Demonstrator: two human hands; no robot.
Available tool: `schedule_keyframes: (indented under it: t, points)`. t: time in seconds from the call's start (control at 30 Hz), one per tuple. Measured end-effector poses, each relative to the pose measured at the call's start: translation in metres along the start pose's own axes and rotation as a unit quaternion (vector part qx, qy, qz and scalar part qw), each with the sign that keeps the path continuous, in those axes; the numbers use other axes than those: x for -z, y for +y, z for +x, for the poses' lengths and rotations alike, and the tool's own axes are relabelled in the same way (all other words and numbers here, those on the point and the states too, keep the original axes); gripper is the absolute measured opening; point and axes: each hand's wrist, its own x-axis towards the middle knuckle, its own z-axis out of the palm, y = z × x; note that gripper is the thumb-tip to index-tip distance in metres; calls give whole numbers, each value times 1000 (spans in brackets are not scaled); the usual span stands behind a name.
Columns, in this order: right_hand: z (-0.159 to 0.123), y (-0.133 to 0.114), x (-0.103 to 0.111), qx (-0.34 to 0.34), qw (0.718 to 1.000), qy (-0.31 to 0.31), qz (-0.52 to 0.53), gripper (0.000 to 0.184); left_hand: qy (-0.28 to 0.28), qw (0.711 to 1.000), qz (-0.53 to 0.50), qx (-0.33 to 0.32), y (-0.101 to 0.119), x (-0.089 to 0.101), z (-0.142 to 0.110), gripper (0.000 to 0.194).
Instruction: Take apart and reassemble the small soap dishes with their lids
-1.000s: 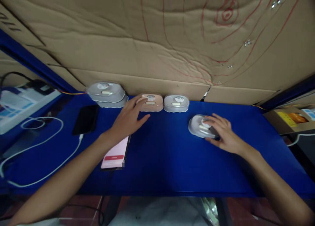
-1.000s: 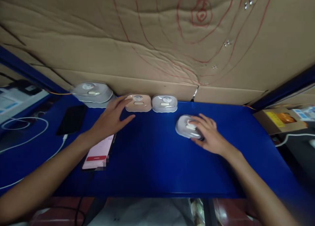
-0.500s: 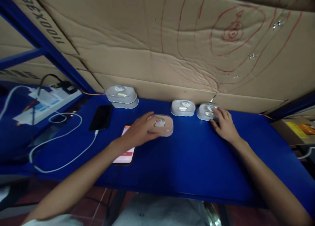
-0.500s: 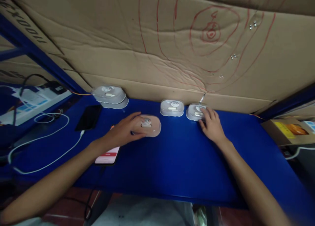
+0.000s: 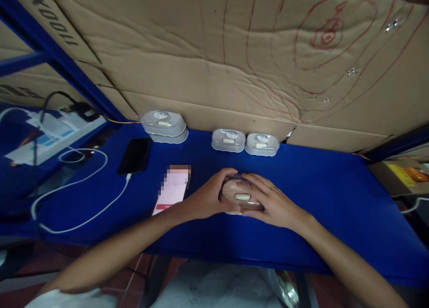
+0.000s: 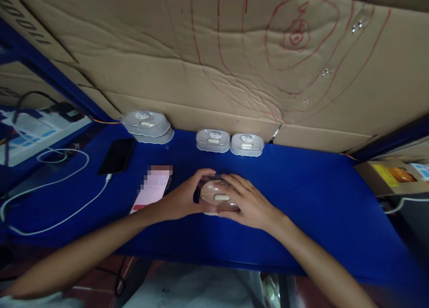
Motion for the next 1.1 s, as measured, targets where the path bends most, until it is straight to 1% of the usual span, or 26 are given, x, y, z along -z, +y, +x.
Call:
schedule_keyframes:
  t: [0.03, 0.1, 0.17, 0.23, 0.3, 0.33, 0.4, 0.43, 0.47, 0.53, 0.6, 0.63, 0.7, 0.77, 0.83, 0.9, 0.93, 1.0, 1.03, 1.1]
  points:
    - [-4, -1, -5, -10, 1000, 17, 4, 68, -8, 1000, -1, 15, -1, -2, 0, 98]
    - [-9, 4, -11, -21, 999, 41, 22, 59, -26, 999, 23, 21, -1, -5, -4, 105]
    - [-11, 13, -11, -22, 998, 52, 23, 55, -33, 998, 53, 11, -1, -8, -10, 113]
    - [-11, 24, -7, -32, 997, 76, 0, 53, -43, 996, 72, 3, 0, -8, -16, 125]
    - [-12, 34, -2, -66, 992, 106, -21, 56, -62, 993, 102, 2, 0, -8, -21, 132]
    - [-13, 39, 1, -87, 990, 111, -29, 61, -74, 990, 122, 0, 0, -9, -23, 130]
    - [-16, 45, 4, -120, 987, 101, -44, 75, -89, 984, 156, -14, 0, -11, -25, 118]
    - [-18, 45, 5, -128, 986, 97, -52, 78, -89, 982, 165, -25, 1, -13, -25, 108]
    - [-19, 45, 6, -127, 985, 99, -60, 77, -83, 982, 168, -36, 1, -14, -24, 99]
    - [-19, 38, 7, -90, 987, 113, -72, 65, -63, 985, 158, -40, 4, -16, -23, 84]
    - [-17, 25, 7, -18, 991, 113, -73, 52, -38, 991, 125, -27, 6, -14, -20, 75]
    - [-16, 18, 7, 16, 992, 101, -74, 50, -25, 994, 101, -19, 7, -11, -19, 73]
    - [-12, 5, 4, 51, 992, 76, -85, 52, 1, 999, 50, -9, 7, -6, -16, 71]
    - [-9, -3, -1, 47, 991, 67, -108, 51, 19, 1000, 19, -7, 5, -3, -14, 74]
    - [-7, -6, -5, 38, 989, 74, -120, 44, 11, 999, 31, -16, 1, -6, -13, 92]
    - [-7, -5, -8, 33, 990, 85, -109, 40, -3, 997, 76, -31, -4, -13, -15, 112]
    - [-7, -4, -8, 29, 991, 94, -95, 40, -4, 994, 101, -37, -6, -16, -16, 116]
    - [-8, -1, -5, 16, 991, 121, -53, 37, 9, 991, 129, -37, -7, -21, -17, 108]
    - [-9, 0, -3, 5, 990, 138, -25, 36, 19, 992, 124, -29, -7, -21, -18, 102]
    - [-11, 2, 2, -34, 982, 177, 51, 33, 38, 997, 65, 0, -4, -17, -17, 99]
